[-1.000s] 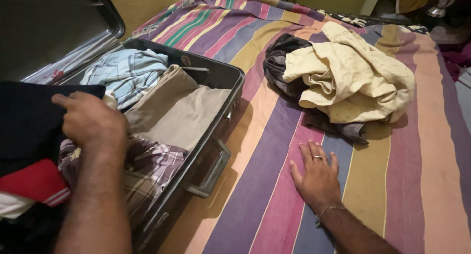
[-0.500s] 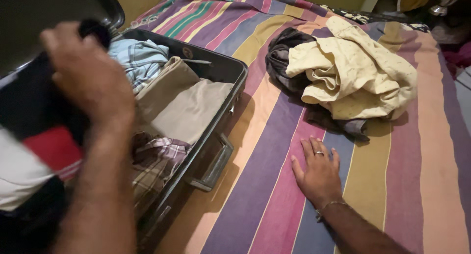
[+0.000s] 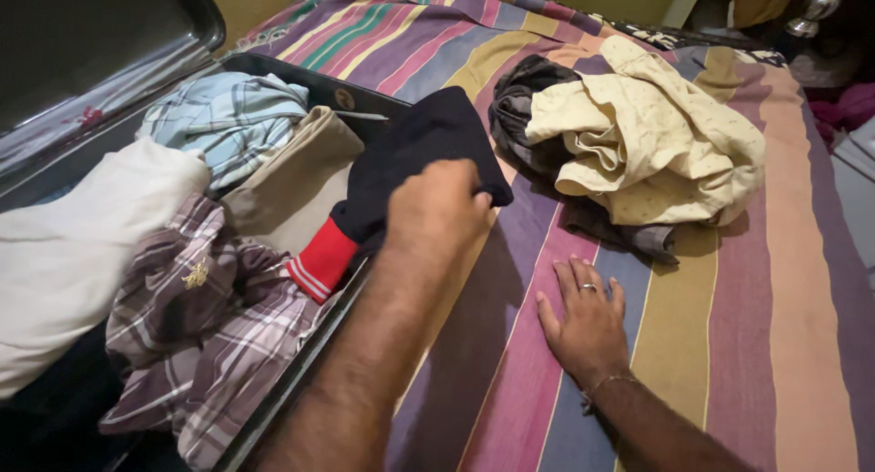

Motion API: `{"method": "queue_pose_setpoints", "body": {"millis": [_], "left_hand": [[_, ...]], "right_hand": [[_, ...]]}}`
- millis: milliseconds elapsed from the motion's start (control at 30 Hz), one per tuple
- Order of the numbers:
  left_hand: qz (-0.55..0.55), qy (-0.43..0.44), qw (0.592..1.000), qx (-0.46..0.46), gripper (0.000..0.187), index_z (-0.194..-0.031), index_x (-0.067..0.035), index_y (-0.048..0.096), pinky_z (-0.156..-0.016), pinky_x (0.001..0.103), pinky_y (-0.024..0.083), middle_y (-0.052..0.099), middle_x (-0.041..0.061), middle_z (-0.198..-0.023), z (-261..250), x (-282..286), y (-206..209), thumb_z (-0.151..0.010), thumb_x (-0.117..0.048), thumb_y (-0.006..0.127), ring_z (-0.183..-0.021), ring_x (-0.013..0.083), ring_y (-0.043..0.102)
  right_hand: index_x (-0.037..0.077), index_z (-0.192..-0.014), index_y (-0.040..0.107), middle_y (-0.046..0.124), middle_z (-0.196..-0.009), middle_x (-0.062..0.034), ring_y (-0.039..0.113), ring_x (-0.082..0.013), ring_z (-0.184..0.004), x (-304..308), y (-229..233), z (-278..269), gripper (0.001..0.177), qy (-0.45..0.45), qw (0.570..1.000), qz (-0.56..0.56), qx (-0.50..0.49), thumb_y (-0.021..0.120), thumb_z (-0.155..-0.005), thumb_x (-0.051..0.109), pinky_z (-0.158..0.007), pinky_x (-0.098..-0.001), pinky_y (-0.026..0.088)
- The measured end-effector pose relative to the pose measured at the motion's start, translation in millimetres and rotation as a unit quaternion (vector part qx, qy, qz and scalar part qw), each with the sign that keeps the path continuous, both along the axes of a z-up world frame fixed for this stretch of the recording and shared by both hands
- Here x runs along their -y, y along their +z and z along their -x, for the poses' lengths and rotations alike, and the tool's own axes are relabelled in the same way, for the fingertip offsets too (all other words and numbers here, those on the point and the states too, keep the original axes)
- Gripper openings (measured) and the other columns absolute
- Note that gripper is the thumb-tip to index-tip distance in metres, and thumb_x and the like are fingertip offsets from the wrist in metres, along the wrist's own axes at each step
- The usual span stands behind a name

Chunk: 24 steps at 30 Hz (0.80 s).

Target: The person folds a plaid shirt, a light-colored patterned garment, and a black garment by hand on a bed before placing them inside an open suitcase.

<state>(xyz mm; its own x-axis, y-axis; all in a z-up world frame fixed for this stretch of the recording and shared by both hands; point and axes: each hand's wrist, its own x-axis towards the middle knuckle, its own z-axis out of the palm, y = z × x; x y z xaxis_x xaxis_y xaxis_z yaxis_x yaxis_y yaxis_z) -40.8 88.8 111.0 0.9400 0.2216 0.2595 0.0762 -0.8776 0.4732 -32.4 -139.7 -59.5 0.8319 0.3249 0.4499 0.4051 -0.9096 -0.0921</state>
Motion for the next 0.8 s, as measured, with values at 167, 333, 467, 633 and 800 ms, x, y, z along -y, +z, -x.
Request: {"method": "queue_pose_setpoints", "body": {"millis": [167, 333, 467, 633, 800], "left_hand": [[0.031, 0.016, 0.999, 0.008, 0.058, -0.105, -0.011, 0.073, -0.089, 0.046, 0.054, 0.073, 0.013, -0.109, 11, -36, 25, -0.073, -0.059, 0.080, -0.104, 0.0333, 0.069], [0.037, 0.094, 0.994, -0.051, 0.076, -0.123, -0.010, 0.067, -0.099, 0.051, 0.048, 0.062, 0.016, -0.129, 20, -62, 34, -0.080, -0.073, 0.072, -0.120, 0.0352, 0.060], [-0.017, 0.241, 0.965, -0.104, 0.096, -0.139, -0.008, 0.051, -0.100, 0.060, 0.043, 0.048, 0.019, -0.142, 15, -90, 18, -0.074, -0.074, 0.075, -0.131, 0.0383, 0.048], [0.155, 0.284, 0.929, -0.180, 0.108, -0.145, 0.003, 0.044, -0.108, 0.052, 0.046, 0.051, 0.028, -0.145, -12, -131, -31, -0.078, -0.074, 0.079, -0.132, 0.0414, 0.055], [0.184, 0.196, 0.959, -0.086, 0.069, -0.120, 0.005, 0.067, -0.103, 0.050, 0.048, 0.063, 0.032, -0.125, -45, -117, -74, -0.087, -0.056, 0.072, -0.121, 0.0466, 0.060]], "right_hand": [[0.009, -0.139, 0.054, 0.053, -0.146, -0.0152, 0.044, -0.0293, -0.140, 1, 0, -1, 0.058, 0.004, 1.000, 0.002, 0.011, 0.056, -0.092, 0.043, -0.115, -0.0567, 0.027], [0.010, -0.140, 0.053, 0.052, -0.146, -0.0150, 0.044, -0.0288, -0.140, 0, 0, -1, 0.057, -0.002, 1.000, 0.019, -0.005, 0.054, -0.094, 0.042, -0.116, -0.0569, 0.027], [0.009, -0.136, 0.054, 0.054, -0.143, -0.0161, 0.045, -0.0315, -0.137, -4, 8, 0, 0.055, -0.002, 0.999, 0.024, -0.032, 0.054, -0.092, 0.042, -0.111, -0.0601, 0.027], [0.009, -0.136, 0.053, 0.061, -0.133, -0.0150, 0.049, -0.0322, -0.134, -26, 34, -12, 0.053, -0.062, 0.978, 0.040, -0.194, 0.057, -0.093, 0.039, -0.113, -0.0591, 0.034], [0.006, -0.134, 0.055, 0.059, -0.135, -0.0217, 0.057, -0.0405, -0.128, -41, 52, -52, 0.059, -0.069, 0.946, 0.085, -0.306, 0.072, -0.087, 0.039, -0.106, -0.0507, 0.049]]}}
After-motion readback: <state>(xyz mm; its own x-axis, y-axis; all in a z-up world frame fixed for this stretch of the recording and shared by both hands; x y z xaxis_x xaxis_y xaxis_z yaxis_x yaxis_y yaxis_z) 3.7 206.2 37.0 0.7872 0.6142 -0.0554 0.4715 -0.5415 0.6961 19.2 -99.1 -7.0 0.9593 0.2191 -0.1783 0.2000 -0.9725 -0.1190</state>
